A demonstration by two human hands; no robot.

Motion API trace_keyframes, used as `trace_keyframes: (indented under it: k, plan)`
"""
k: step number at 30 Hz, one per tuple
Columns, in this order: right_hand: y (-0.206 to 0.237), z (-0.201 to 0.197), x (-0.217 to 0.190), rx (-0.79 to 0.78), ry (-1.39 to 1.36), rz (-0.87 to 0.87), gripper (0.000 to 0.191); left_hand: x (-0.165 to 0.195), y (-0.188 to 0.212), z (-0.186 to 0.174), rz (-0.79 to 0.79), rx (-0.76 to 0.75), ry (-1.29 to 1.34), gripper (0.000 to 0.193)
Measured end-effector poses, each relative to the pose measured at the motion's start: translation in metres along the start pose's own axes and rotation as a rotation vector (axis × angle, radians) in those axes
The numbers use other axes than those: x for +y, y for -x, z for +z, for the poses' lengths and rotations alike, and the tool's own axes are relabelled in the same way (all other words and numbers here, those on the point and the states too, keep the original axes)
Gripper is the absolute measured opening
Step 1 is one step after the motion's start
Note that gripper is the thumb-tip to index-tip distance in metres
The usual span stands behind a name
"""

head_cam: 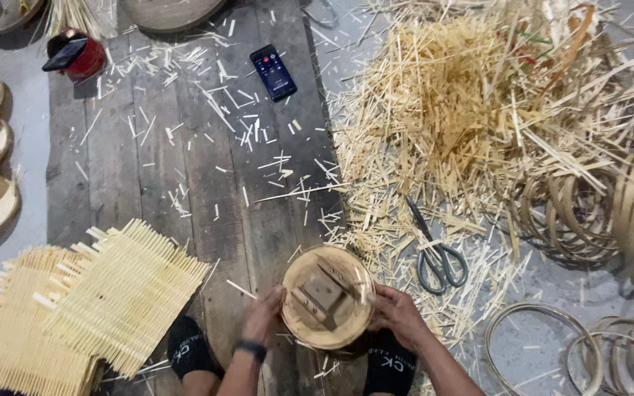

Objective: The person sits on the floor and assembles small round bamboo trays. They place a circular bamboo frame over a square woven mat, then use scissors to trim the excess mat material flush with the frame. The process is repeated for multiple units.

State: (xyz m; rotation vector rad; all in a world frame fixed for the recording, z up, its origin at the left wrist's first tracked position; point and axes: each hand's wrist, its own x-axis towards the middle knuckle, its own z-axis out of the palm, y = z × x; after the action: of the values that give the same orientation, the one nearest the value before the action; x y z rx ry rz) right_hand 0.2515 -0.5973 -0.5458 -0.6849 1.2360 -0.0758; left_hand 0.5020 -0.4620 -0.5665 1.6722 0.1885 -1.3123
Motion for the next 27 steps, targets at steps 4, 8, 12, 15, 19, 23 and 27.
trace_keyframes:
  k: [4, 8, 12, 15, 19, 23, 27]
  plan:
    - [0.01, 0.008, -0.004, -0.015, 0.12, -0.018, 0.027, -0.049, 0.033, 0.011, -0.168, -0.202, 0.389, 0.038]
    - [0.008, 0.012, -0.002, 0.041, 0.246, 0.039, 0.029, -0.063, 0.043, 0.027, -0.182, -0.055, 0.322, 0.038]
    - [0.009, 0.013, 0.002, 0.069, 0.175, 0.001, 0.034, -0.061, 0.044, 0.029, -0.145, 0.048, 0.251, 0.037]
    - [0.017, 0.013, 0.007, 0.036, 0.108, 0.018, 0.038, -0.068, 0.051, 0.031, -0.156, 0.058, 0.324, 0.038]
    - [0.031, 0.017, 0.008, -0.026, 0.062, 0.057, 0.045, -0.093, 0.056, 0.044, -0.111, -0.03, 0.516, 0.04]
    - [0.035, 0.02, 0.01, 0.031, 0.068, 0.041, 0.047, -0.106, 0.052, 0.05, -0.076, -0.01, 0.562, 0.045]
    - [0.03, 0.023, 0.016, 0.123, 0.07, 0.004, 0.045, -0.107, 0.052, 0.052, -0.094, -0.014, 0.514, 0.048]
